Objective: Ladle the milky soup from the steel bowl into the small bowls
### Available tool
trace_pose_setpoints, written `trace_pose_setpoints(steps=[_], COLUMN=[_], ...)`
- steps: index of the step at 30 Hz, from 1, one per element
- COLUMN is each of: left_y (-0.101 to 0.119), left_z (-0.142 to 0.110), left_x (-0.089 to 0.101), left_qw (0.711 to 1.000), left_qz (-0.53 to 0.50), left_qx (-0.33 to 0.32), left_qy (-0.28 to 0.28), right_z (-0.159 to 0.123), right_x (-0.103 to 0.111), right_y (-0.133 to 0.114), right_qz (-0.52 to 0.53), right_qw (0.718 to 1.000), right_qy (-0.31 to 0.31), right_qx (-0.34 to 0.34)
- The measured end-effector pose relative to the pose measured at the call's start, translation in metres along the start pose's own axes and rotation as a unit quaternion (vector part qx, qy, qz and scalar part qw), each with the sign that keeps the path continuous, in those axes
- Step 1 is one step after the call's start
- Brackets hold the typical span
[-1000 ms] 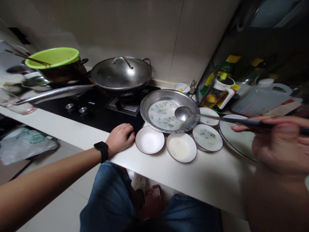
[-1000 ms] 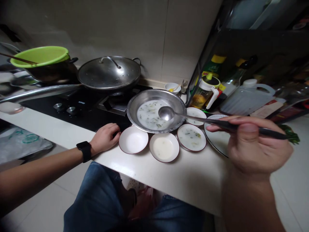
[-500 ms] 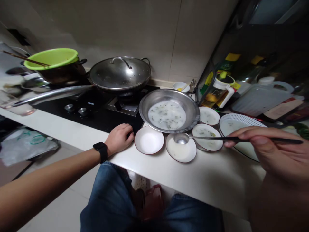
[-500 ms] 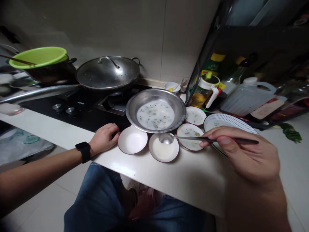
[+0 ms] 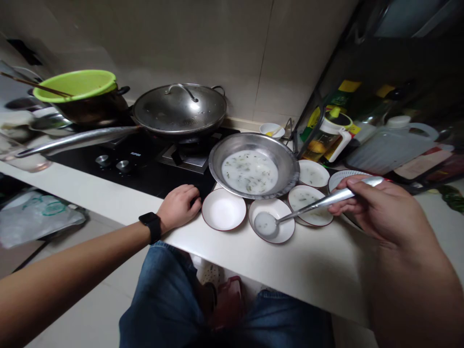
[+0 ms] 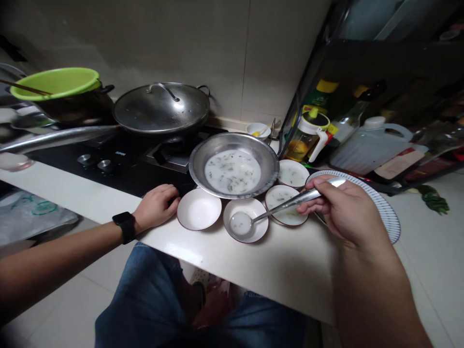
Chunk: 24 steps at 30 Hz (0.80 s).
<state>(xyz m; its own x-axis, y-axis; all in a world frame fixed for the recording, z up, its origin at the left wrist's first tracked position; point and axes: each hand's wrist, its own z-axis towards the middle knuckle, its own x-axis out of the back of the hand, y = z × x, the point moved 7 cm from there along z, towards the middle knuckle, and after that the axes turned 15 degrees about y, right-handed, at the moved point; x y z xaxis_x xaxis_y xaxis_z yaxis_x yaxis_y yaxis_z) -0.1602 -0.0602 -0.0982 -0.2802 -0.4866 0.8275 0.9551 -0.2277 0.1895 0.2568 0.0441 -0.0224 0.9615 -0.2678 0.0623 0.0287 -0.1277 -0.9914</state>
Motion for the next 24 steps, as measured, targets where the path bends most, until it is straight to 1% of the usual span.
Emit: trace_pose_setpoints(steps=[2, 3, 7, 10, 15, 18, 21, 24], left_y=[0.000, 0.000, -0.001, -0.001, -0.001, 0.000, 0.000, 0.000], left_z=[0.000, 0.000, -0.001, -0.001, 0.000, 0.000, -0.001, 0.000], left_x=[0.000, 0.000, -0.001, -0.001, -0.001, -0.001, -0.001, -0.001], left_qw=[1.000, 1.000, 1.000, 1.000, 1.000, 1.000, 1.000, 1.000], left_qz=[0.000, 0.001, 0.003, 0.001, 0.003, 0.002, 0.002, 0.001], left_qx=[-0.002, -0.003, -0.005, -0.008, -0.008, -0.008, -0.004, -0.003], left_qy=[0.000, 0.000, 0.000, -0.002, 0.001, 0.001, -0.001, -0.003], right_z=[0.002, 0.002, -0.001, -0.004, -0.009, -0.011, -0.014, -0.019], right_x=[0.003, 0.005, 0.016, 0.021, 0.022, 0.018, 0.007, -0.006], right_y=[-0.001, -0.003, -0.012, -0.019, -0.032, -0.034, -0.032, -0.024], right_qz=[0.014, 0.019, 0.034, 0.052, 0.096, 0.124, 0.137, 0.116], right_qw=[1.000, 1.000, 0.996, 0.992, 0.978, 0.969, 0.965, 0.968], right_qy=[-0.004, 0.004, 0.066, 0.101, 0.149, 0.176, 0.172, 0.125], right_qx=[0.001, 0.011, 0.042, 0.062, 0.110, 0.120, 0.144, 0.185])
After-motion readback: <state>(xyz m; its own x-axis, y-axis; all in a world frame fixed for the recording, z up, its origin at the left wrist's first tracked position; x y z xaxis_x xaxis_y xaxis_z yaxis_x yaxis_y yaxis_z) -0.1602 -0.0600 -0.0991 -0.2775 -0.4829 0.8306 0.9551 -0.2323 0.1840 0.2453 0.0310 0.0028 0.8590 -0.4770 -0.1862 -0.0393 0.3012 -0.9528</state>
